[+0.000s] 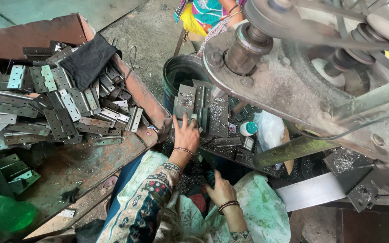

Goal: The person sits on the floor and repeatedly places small metal brackets into a press machine, activates the press, and removes the processed pieces. The person handles the brackets one at a time and places the finished pieces into a nearby pile.

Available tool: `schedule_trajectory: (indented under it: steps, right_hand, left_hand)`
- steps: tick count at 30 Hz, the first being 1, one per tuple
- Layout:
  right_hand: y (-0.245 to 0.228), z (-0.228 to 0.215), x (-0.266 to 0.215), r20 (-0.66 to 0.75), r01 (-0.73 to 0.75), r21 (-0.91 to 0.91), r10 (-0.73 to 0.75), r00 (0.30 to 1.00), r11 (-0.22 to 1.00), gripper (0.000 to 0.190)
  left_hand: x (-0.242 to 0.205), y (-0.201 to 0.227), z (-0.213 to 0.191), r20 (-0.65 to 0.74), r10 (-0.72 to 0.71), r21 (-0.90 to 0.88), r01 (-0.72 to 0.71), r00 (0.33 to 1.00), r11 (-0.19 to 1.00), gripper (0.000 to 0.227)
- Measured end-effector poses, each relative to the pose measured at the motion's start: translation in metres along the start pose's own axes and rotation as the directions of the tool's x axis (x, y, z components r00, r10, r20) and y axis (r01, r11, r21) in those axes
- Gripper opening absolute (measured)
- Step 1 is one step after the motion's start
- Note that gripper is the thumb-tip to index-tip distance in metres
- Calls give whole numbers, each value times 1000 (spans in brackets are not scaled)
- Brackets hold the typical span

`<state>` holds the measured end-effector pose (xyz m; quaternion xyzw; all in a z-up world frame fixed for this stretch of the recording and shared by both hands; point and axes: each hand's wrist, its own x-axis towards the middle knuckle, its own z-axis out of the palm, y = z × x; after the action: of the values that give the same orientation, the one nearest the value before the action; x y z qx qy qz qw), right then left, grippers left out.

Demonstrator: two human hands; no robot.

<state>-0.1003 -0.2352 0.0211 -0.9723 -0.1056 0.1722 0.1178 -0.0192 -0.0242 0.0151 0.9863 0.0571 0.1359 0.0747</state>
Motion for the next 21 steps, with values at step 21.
schedule_trajectory:
  steps: [21]
  right_hand:
    - [4, 4, 2, 4, -4, 5, 4, 1000, 1000, 77]
  left_hand:
    - [9, 6, -7, 48, 9, 59, -12, 999, 998, 32]
